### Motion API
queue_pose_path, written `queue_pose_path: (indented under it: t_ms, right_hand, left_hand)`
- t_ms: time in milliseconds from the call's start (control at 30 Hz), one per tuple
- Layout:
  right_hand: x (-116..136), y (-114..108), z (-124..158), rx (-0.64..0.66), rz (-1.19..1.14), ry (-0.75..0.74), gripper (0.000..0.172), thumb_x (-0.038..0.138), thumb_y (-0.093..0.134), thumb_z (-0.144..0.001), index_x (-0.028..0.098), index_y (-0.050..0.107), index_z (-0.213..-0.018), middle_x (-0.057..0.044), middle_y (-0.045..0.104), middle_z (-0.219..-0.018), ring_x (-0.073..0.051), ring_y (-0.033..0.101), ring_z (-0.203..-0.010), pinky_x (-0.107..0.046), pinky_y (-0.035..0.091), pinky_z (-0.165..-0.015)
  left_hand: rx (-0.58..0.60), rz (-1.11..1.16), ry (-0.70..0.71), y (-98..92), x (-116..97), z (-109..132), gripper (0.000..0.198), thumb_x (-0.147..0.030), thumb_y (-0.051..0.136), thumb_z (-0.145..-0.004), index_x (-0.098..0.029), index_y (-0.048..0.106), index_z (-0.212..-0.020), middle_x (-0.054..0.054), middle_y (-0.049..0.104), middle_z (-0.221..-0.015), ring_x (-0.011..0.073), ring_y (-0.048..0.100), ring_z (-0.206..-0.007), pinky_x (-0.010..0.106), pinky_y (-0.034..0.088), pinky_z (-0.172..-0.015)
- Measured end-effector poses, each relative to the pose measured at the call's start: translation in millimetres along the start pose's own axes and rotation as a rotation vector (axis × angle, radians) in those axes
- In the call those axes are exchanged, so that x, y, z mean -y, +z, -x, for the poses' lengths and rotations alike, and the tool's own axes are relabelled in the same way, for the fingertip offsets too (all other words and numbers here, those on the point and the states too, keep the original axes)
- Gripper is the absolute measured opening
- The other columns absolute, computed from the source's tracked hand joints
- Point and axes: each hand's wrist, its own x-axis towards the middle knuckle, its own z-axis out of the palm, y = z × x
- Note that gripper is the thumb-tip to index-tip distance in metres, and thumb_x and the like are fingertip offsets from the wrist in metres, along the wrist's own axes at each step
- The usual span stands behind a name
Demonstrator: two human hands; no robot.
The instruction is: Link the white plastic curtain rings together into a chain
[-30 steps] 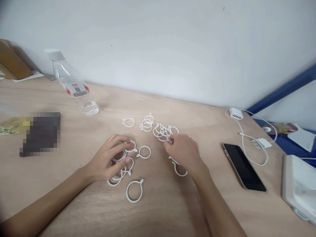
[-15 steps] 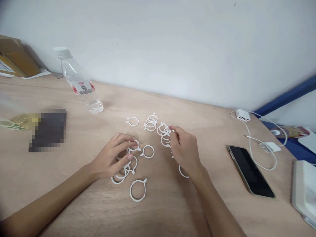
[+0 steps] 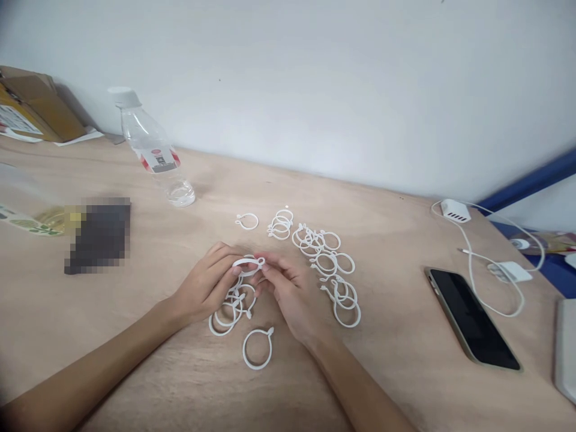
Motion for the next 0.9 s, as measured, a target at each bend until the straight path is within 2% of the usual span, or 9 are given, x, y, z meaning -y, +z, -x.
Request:
queue_pose_path:
  t_ms: [133,267,433,500,600,733,833,900]
  right_hand:
    - [-6.7,-4.6,-2.5,-0.119,0.162,-0.058,0.027,0.034,0.067,-0.079,0.024,0.069,-0.104,-0.002,0.069,-0.083,-0.014,0.060,-0.064,-0.032,0.050,-0.065]
    - [-5.6,-6.2,-4.4,-0.097,0.049,-0.059,0.025,0.033,0.065,-0.079,0.020,0.070,-0.100,-0.004,0.068,-0.087,-0.014,0.058,-0.065,-0.028,0.046,-0.057]
    - [-0.7,-3.0,-4.3,-0.156,0.124,-0.079,0.024,0.040,0.069,-0.077,0.018,0.068,-0.085,0.001,0.061,-0.065,-0.011,0.052,-0.056,-0.025,0.041,-0.054]
    - [0.8,-1.4,-3.8,-0.167,0.135,-0.066,0.023,0.040,0.071,-0.075,0.018,0.067,-0.080,0.002,0.059,-0.061,-0.011,0.052,-0.056,-0.025,0.042,-0.055]
    - [1.8,1.2,-2.2,-0.161,0.123,-0.041,0.023,0.040,0.071,-0.075,0.018,0.066,-0.079,0.002,0.060,-0.061,-0.011,0.053,-0.057,-0.025,0.043,-0.057]
    - [2.4,5.4,0.7,-0.116,0.080,-0.002,0.024,0.039,0.071,-0.074,0.017,0.066,-0.082,0.002,0.062,-0.061,-0.011,0.054,-0.057,-0.025,0.044,-0.058]
    - [4.3,7.9,2.7,-0.073,0.072,-0.005,0.023,0.039,0.071,-0.074,0.018,0.067,-0.082,0.003,0.061,-0.060,-0.010,0.053,-0.056,-0.024,0.044,-0.057]
    - [6.0,8.7,3.8,-0.047,0.103,-0.014,0.022,0.038,0.070,-0.075,0.018,0.068,-0.084,0.003,0.060,-0.059,-0.010,0.053,-0.055,-0.024,0.044,-0.056]
  left_hand:
    - [-0.040,-0.051,0.012,2.0,1.7,1.2,0.024,-0.018,0.040,-0.096,-0.016,0.063,-0.102,0.010,0.065,-0.097,0.0195,0.052,-0.085,0.036,0.046,-0.078]
    - [-0.024,-0.087,0.039,3.4,2.3,2.4,0.026,-0.017,0.043,-0.095,-0.017,0.061,-0.113,0.011,0.063,-0.101,0.0206,0.053,-0.090,0.037,0.047,-0.080]
    - [0.017,-0.132,0.103,3.5,1.3,4.1,0.029,-0.015,0.047,-0.093,-0.017,0.058,-0.119,0.012,0.059,-0.106,0.0217,0.052,-0.096,0.037,0.047,-0.081]
    - [0.016,-0.145,0.087,2.9,0.3,4.1,0.027,-0.019,0.049,-0.092,-0.017,0.058,-0.117,0.012,0.059,-0.106,0.0226,0.052,-0.097,0.038,0.045,-0.083]
    - [-0.001,-0.153,-0.009,1.3,-1.1,3.0,0.031,-0.035,0.053,-0.089,-0.016,0.055,-0.113,0.011,0.060,-0.107,0.0251,0.051,-0.096,0.041,0.043,-0.082]
    - [0.048,-0.196,-0.094,0.2,-1.7,1.2,0.038,-0.046,0.047,-0.089,-0.017,0.055,-0.112,0.011,0.060,-0.109,0.0269,0.049,-0.095,0.043,0.040,-0.082]
    - [0.130,-0.202,-0.087,1.7,-0.8,1.0,0.030,-0.041,0.039,-0.093,-0.018,0.057,-0.096,0.008,0.060,-0.092,0.0246,0.047,-0.086,0.041,0.039,-0.077]
    - [0.142,-0.193,-0.085,3.5,0.7,1.2,0.032,-0.040,0.034,-0.095,-0.018,0.053,-0.082,0.006,0.055,-0.079,0.0228,0.043,-0.077,0.039,0.038,-0.071]
